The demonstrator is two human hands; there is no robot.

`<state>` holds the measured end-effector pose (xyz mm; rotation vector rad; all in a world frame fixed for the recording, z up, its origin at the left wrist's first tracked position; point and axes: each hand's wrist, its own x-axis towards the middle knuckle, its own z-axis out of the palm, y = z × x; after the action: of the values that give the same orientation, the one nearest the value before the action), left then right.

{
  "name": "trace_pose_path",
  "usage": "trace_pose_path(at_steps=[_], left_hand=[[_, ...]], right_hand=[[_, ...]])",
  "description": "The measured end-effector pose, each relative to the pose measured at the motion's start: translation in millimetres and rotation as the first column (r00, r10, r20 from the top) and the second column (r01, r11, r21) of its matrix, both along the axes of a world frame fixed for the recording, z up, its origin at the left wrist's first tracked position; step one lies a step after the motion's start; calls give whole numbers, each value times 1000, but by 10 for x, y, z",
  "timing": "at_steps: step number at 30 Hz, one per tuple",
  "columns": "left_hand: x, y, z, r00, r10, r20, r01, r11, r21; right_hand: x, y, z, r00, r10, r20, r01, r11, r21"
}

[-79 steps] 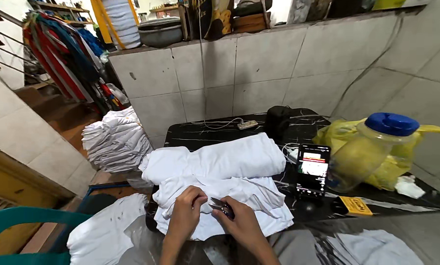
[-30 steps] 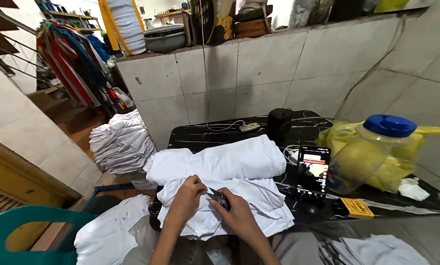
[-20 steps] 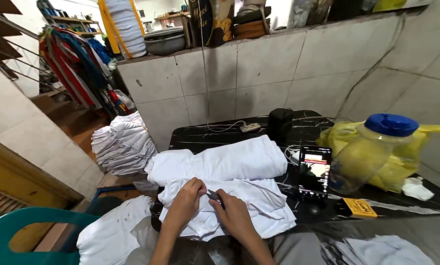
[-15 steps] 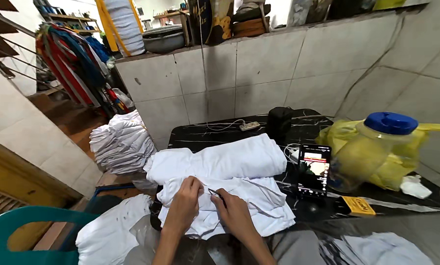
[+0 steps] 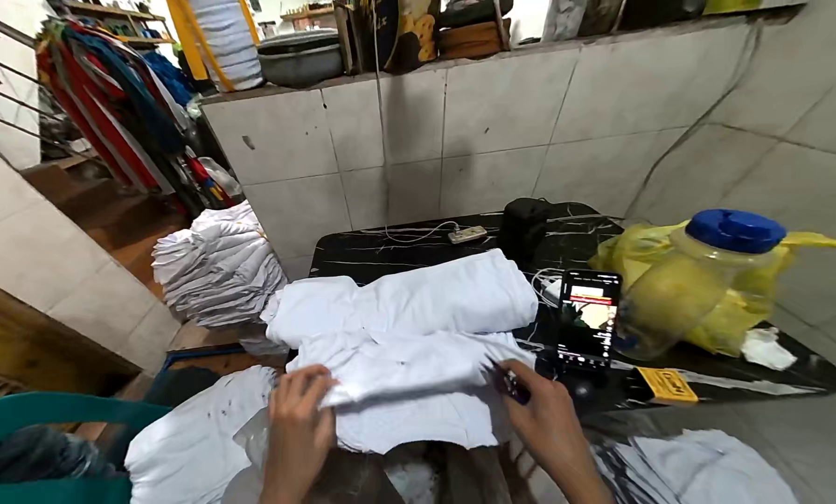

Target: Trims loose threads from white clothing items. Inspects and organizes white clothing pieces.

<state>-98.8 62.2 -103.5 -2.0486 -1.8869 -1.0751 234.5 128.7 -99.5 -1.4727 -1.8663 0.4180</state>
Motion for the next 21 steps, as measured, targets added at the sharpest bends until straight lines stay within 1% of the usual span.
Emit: trace_pose_path(at_steps=[2,3,4,6,8,9,11,13,15,16,18,21], left_hand=[[11,265,47,993,103,53,-106,992,62],[9,426,25,987,150,49,-153,987,49],[8,574,-15,980,196,29,-196,981,-5],[6,803,-109,963,267,-42,-270,956,-113],[-24,876,-151,955,275,-112,-289,947,-137],[-61,871,-140,960,248,-126,-265,954,-140],[-151,798,-154,973,177,-150,-198,970,-142],[-238,747,-226,981,90,-170,-100,994,-54],[-297,699,-331,985,-10,-175,15,1000,26],[-319,662,-367,984,-59,-170,69,996,58],[-367,581,-403,981,-119,-154,145,976,165],[-436,503,-440,960,-119,-254,210,906,368]], right_hand=[[-116,133,0,996,-55,-71,68,980,189],[-202,226,-3,994,-76,-80,93,965,245],[-288,327,-31,993,-101,-68,115,959,260],[-433,522,-156,986,-164,21,157,968,196],[-497,588,-224,977,-187,101,176,979,101],[-496,573,-212,976,-187,112,176,979,99],[-434,515,-219,977,-194,92,176,969,171],[-310,537,-255,980,-184,77,163,962,218],[-176,587,-312,988,-133,84,115,975,191],[-119,584,-312,990,-96,106,78,984,160],[-19,524,-211,986,17,167,-20,1000,16],[174,381,-93,965,196,174,-175,976,-128]])
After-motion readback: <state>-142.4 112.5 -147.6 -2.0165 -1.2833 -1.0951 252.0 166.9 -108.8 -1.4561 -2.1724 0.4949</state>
